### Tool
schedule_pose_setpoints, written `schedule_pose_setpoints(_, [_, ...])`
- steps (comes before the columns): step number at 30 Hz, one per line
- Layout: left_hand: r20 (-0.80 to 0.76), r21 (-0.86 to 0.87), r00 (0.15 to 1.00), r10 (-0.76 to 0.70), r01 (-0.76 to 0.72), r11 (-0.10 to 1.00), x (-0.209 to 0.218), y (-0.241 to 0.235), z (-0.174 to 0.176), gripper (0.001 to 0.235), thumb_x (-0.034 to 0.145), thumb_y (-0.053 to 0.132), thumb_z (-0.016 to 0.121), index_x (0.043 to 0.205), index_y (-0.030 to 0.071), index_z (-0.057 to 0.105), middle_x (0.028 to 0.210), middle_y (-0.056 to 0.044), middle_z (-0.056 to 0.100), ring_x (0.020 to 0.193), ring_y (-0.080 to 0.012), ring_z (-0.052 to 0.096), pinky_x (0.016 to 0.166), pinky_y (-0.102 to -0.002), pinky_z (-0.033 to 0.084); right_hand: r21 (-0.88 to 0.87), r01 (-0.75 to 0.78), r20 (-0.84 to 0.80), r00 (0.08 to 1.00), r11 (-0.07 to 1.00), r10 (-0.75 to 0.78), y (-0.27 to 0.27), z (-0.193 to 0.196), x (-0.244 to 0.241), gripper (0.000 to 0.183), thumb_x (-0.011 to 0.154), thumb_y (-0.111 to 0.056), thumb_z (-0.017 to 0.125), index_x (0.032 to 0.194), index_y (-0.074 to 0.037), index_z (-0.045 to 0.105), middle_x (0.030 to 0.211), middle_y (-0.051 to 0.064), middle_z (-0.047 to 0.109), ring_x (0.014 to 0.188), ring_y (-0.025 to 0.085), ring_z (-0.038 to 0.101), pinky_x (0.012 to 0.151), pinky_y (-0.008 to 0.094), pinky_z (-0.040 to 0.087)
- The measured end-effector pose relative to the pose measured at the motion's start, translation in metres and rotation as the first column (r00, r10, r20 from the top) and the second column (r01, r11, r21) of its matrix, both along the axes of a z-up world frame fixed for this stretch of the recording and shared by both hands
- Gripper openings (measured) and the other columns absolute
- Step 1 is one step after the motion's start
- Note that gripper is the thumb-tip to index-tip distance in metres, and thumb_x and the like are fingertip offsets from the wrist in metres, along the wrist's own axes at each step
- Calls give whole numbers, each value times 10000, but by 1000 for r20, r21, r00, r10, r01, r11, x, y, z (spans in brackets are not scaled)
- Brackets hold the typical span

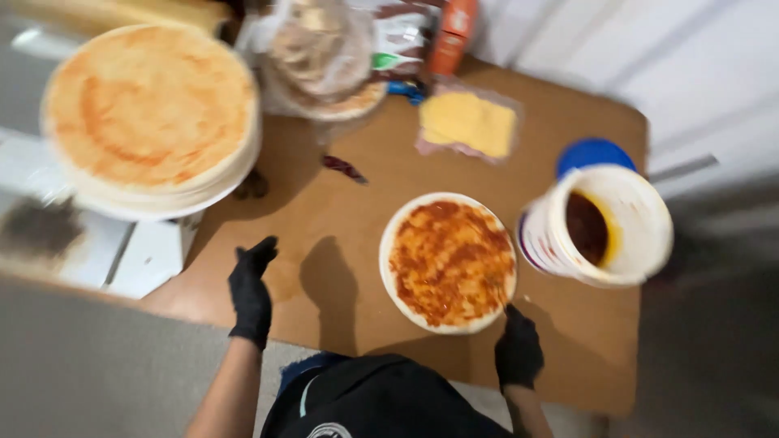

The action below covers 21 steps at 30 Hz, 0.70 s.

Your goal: Spreading tomato sauce on pizza dough bases and adding slices of ham and cheese to assemble pizzas.

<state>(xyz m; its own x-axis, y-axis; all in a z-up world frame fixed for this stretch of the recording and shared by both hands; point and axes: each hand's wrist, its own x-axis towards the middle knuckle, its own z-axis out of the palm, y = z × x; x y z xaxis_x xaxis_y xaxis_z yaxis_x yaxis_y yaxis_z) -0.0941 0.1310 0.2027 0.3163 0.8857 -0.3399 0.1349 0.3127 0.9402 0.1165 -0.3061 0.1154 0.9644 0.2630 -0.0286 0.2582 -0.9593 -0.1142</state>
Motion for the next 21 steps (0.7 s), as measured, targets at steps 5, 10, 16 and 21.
schedule_pose_setpoints(5, [-65,-21,979,-192,191,981,15,-16,-1,712,1052,569,230,1266,82,702,1326,-101,705,1211,-271,675,1160,-461,422,542,268,-98,962,797,-257,7,7,-17,300,1089,-223,447,1321,-76,571,1274,146,612,1216,313,593,1024,430,466])
schedule_pose_setpoints(10, [-36,-113,960,-279,273,955,35,-23,-40,686,1071,525,235,1267,74,714,1325,-110,713,1201,-290,688,1129,-458,444,630,143,-87,990,764,-113,-6,-33,0,299,1076,-196,469,1275,-29,617,1313,184,550,1263,322,528,1110,426,424])
schedule_pose_setpoints(16, [24,-60,934,-358,358,932,43,-23,-57,614,1149,483,314,1168,131,817,1130,-117,780,1099,-293,728,1074,-412,479,659,321,-232,947,680,-221,18,-54,27,201,1041,-365,653,1073,-180,725,1040,76,732,1074,272,684,1020,422,499])
schedule_pose_setpoints(21, [59,-100,944,-324,328,939,34,-16,-58,641,1140,507,319,1200,92,803,1161,-147,771,1135,-326,708,1122,-450,453,763,627,-589,775,-158,228,70,-122,22,310,1116,-259,436,1247,-104,671,1224,80,710,1053,243,694,921,447,563])
